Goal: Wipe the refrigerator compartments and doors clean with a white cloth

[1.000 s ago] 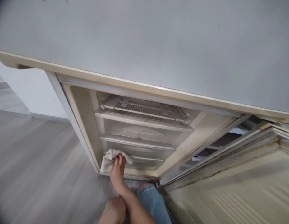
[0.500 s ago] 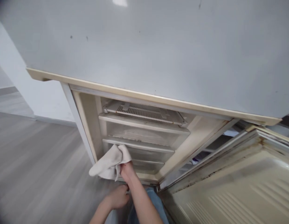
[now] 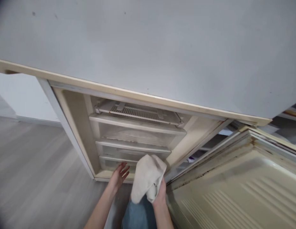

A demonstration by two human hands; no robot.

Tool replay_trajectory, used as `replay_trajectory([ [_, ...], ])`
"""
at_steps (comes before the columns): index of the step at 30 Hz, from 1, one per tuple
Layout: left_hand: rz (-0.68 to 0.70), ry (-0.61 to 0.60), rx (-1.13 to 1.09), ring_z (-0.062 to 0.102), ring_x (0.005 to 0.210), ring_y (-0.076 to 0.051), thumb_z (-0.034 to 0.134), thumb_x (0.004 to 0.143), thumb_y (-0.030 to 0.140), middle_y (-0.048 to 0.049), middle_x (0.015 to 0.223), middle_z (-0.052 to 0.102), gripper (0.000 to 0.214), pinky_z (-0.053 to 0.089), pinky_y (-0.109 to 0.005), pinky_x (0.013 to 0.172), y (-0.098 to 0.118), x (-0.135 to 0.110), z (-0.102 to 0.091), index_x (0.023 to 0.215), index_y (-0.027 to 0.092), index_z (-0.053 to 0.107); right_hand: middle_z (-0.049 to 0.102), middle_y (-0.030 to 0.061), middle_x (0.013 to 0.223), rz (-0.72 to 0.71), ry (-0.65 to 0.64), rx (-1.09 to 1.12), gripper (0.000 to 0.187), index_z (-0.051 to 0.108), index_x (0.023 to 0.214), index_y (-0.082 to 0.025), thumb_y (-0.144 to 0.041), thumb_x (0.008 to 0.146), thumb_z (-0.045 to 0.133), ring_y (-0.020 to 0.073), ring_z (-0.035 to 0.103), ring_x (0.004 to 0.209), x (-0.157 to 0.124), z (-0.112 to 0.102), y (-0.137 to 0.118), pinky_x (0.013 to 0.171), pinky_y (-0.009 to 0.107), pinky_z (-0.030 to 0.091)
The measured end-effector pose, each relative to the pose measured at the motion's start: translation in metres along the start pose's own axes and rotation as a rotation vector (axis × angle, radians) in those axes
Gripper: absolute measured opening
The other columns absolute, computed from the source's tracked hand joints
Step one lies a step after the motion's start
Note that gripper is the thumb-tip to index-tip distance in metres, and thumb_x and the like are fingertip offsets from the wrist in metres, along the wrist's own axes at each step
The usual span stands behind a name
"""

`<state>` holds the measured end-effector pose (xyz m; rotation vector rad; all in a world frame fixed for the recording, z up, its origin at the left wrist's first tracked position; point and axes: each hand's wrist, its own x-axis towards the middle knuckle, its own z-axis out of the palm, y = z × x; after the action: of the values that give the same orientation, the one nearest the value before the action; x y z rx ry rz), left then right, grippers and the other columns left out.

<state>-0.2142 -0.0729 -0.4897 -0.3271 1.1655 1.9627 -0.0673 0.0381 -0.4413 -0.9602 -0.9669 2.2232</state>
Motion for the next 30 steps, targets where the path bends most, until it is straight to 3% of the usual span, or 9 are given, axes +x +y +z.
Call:
replay_trajectory([
  [3,-0.02,-0.033,-0.115,0.068,0.088,-0.015,0.052,0.083,0.02,-0.003,0.101,0.062,0.003,0.053,-0.027,0.077,0.003,0.003,0.002,0.08,0.021,0.052,0.074,0.013,0.09,0.024,0.072,0.05,0.064,0.071,0.09,-0.02,-0.077,0.069,0.05,0.029,0.061,0.112,-0.002,-0.013,0.004,0.091,0.046,0.052],
  [5,-0.031,-0.033,-0.138,0.068,0.08,-0.013,0.055,0.082,0.019,-0.0001,0.092,0.06,0.007,0.052,-0.025,0.071,0.004,0.003,0.005,0.077,0.021,0.051,0.074,0.0137,0.093,0.062,0.059,0.045,0.064,0.071,0.091,-0.019,-0.075,0.066,0.056,0.0299,0.061,0.114,-0.005,-0.014,0.007,0.091,0.046,0.052],
  [8,-0.041,0.02,-0.107,0.064,0.066,-0.008,0.059,0.082,0.02,0.0008,0.092,0.061,0.004,0.047,-0.022,0.061,0.005,0.003,0.009,0.081,0.02,0.055,0.074,0.014,0.094,0.2,0.058,0.051,0.051,0.07,0.097,-0.015,-0.048,0.059,0.078,0.0312,0.063,0.11,-0.011,-0.01,0.006,0.092,0.045,0.053],
  [11,-0.042,0.079,-0.058,0.059,0.059,-0.006,0.063,0.08,0.024,0.0007,0.088,0.062,0.01,0.042,-0.02,0.055,0.005,0.001,0.013,0.084,0.018,0.056,0.074,0.0128,0.093,0.267,0.099,0.098,0.047,0.068,0.103,-0.012,-0.031,0.061,0.079,0.0299,0.066,0.104,-0.014,-0.009,-0.004,0.09,0.044,0.054],
  [14,-0.018,0.131,-0.017,0.052,0.051,-0.004,0.065,0.078,0.027,0.0045,0.073,0.058,0.015,0.037,-0.019,0.05,0.001,-0.004,0.015,0.084,0.017,0.055,0.074,0.0122,0.092,0.231,0.118,0.117,0.043,0.067,0.105,-0.012,-0.03,0.067,0.076,0.029,0.067,0.102,-0.013,-0.013,-0.02,0.088,0.044,0.056],
  [18,0.016,0.198,0.07,0.037,0.041,-0.004,0.063,0.079,0.029,0.0116,0.048,0.041,0.017,0.027,-0.019,0.042,-0.011,-0.017,0.01,0.078,0.018,0.05,0.074,0.0109,0.095,0.108,0.197,0.083,0.041,0.067,0.103,-0.014,-0.027,0.066,0.078,0.0285,0.068,0.1,-0.005,-0.018,-0.041,0.087,0.042,0.057],
  [22,-0.012,0.253,0.146,0.035,0.041,-0.006,0.062,0.08,0.033,0.013,0.043,0.036,0.023,0.026,-0.019,0.043,-0.025,-0.035,-0.001,0.074,0.022,0.042,0.075,0.0076,0.094,0.027,0.243,-0.074,0.041,0.067,0.103,-0.016,-0.022,0.065,0.08,0.0247,0.069,0.095,0.002,-0.013,-0.047,0.086,0.035,0.057],
  [26,-0.049,0.273,0.201,0.038,0.043,-0.007,0.057,0.082,0.034,0.0116,0.047,0.04,0.018,0.028,-0.021,0.046,-0.035,-0.053,-0.008,0.078,0.022,0.044,0.074,0.0101,0.086,0.207,0.065,-0.25,0.033,0.068,0.095,-0.01,-0.021,0.066,0.079,0.0234,0.071,0.081,0.017,0.002,-0.031,0.081,0.034,0.056],
  [30,-0.069,0.253,0.252,0.04,0.045,-0.009,0.05,0.086,0.033,0.0098,0.048,0.042,0.012,0.03,-0.023,0.05,-0.036,-0.063,-0.01,0.081,0.022,0.048,0.072,0.0099,0.071,0.523,-0.044,-0.365,0.013,0.066,0.085,-0.008,-0.016,0.074,0.069,0.0217,0.07,0.067,0.051,0.022,-0.002,0.074,0.035,0.056],
])
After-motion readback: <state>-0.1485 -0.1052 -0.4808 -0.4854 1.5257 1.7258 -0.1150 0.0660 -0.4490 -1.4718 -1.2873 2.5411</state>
